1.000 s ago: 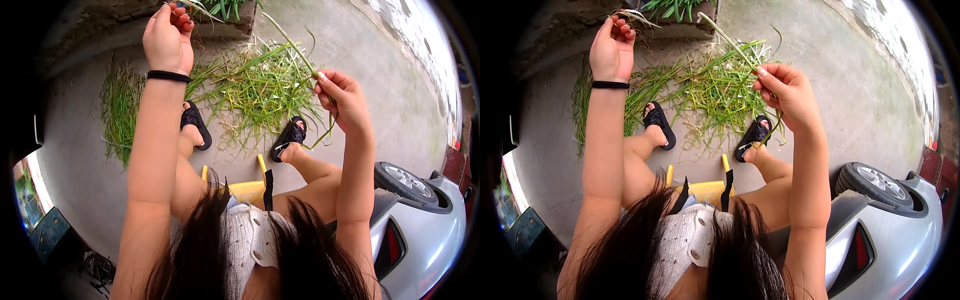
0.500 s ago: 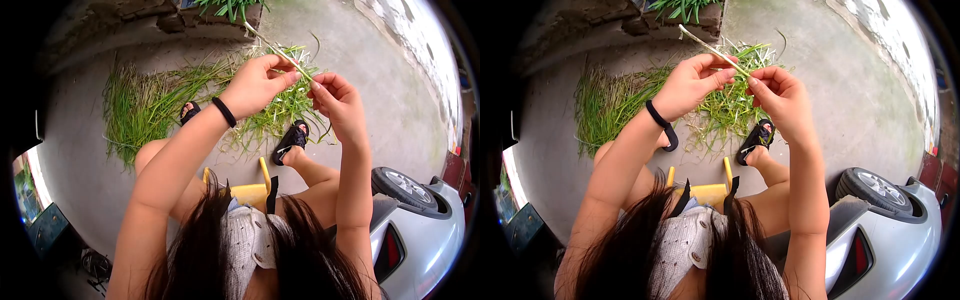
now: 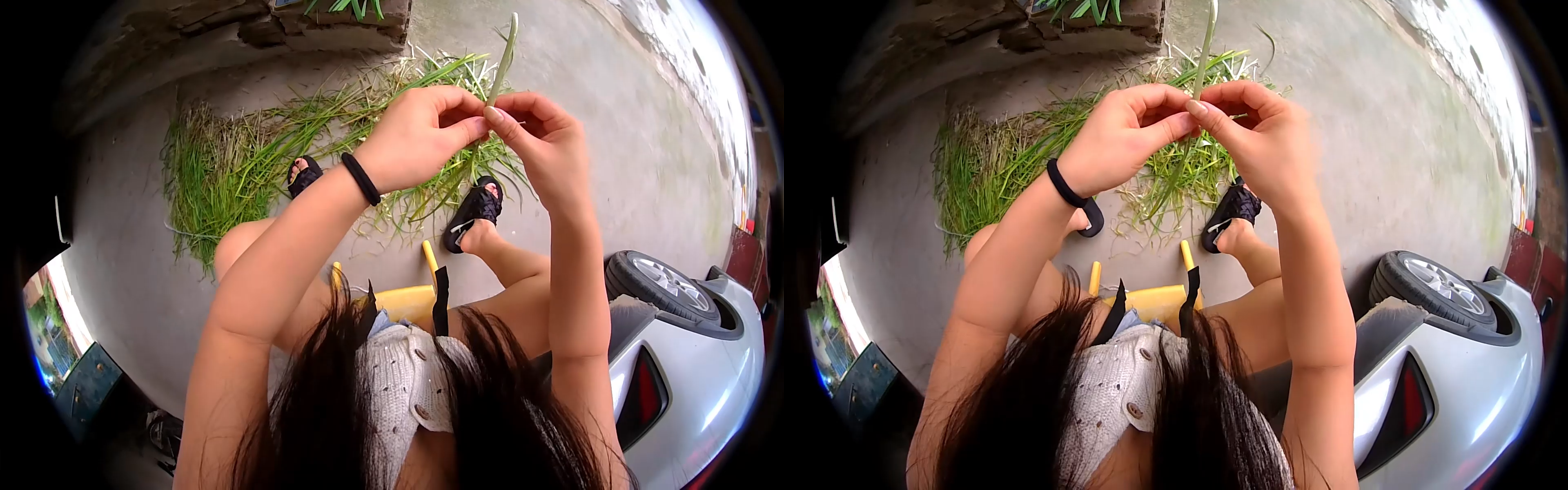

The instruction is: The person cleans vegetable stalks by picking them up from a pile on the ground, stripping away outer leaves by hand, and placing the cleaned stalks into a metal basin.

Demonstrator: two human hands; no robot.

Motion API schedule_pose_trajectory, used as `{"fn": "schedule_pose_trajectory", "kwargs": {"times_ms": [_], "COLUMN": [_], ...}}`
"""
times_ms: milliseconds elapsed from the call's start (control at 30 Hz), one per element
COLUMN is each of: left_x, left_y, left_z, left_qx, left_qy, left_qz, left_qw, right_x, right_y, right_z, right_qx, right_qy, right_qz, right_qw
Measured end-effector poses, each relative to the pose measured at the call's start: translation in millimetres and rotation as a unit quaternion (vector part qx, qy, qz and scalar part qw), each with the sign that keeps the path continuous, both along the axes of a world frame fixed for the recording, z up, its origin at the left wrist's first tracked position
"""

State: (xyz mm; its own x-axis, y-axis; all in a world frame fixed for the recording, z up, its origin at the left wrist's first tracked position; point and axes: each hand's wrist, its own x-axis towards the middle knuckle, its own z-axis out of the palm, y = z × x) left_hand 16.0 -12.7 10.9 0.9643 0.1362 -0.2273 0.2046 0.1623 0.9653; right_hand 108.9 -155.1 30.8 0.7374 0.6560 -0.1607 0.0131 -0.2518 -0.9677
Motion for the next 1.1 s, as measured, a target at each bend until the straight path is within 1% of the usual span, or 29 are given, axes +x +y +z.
{"fn": "schedule_pose_trajectory", "kwargs": {"times_ms": [100,200,300,467,567,700,767,867,967,1100], "left_x": [-0.5,-0.6,0.2,-1.6,-2.0,-1.5,-0.9,-0.9,-0.4,0.8], "left_y": [-0.5,4.3,5.1,6.5,6.0,5.4,2.0,0.2,1.9,1.9], "left_z": [-0.7,0.1,-3.2,-1.3,1.4,0.2,1.0,-2.7,-3.2,-5.4], "left_qx": [-0.027,-0.039,-0.1,-0.103,-0.101,-0.1,-0.118,-0.134,-0.147,-0.142], "left_qy": [-0.005,0.001,0.01,0.018,0.029,0.039,0.025,0.015,0.018,0.022], "left_qz": [-0.008,-0.04,-0.057,-0.056,-0.053,-0.048,-0.033,-0.018,-0.012,0.0], "left_qw": [1.0,0.998,0.993,0.993,0.993,0.993,0.992,0.991,0.989,0.99], "right_x": [3.6,4.9,5.4,8.4,6.7,6.7,8.2,10.9,11.2,5.4], "right_y": [-3.0,-4.0,-4.1,-4.6,-3.3,-4.2,-4.0,-3.7,-2.9,-2.0], "right_z": [-2.0,-0.4,-1.4,-4.5,-4.1,-8.4,-11.8,-11.0,-10.8,-7.5], "right_qx": [0.002,0.01,0.022,0.034,0.048,0.038,0.036,-0.016,0.038,-0.003], "right_qy": [0.024,0.045,0.058,0.076,0.067,0.047,0.027,-0.013,0.024,-0.004], "right_qz": [0.013,0.023,0.035,0.064,0.062,0.053,0.046,0.004,-0.014,0.038], "right_qw": [1.0,0.999,0.997,0.994,0.995,0.997,0.998,1.0,0.999,0.999]}}
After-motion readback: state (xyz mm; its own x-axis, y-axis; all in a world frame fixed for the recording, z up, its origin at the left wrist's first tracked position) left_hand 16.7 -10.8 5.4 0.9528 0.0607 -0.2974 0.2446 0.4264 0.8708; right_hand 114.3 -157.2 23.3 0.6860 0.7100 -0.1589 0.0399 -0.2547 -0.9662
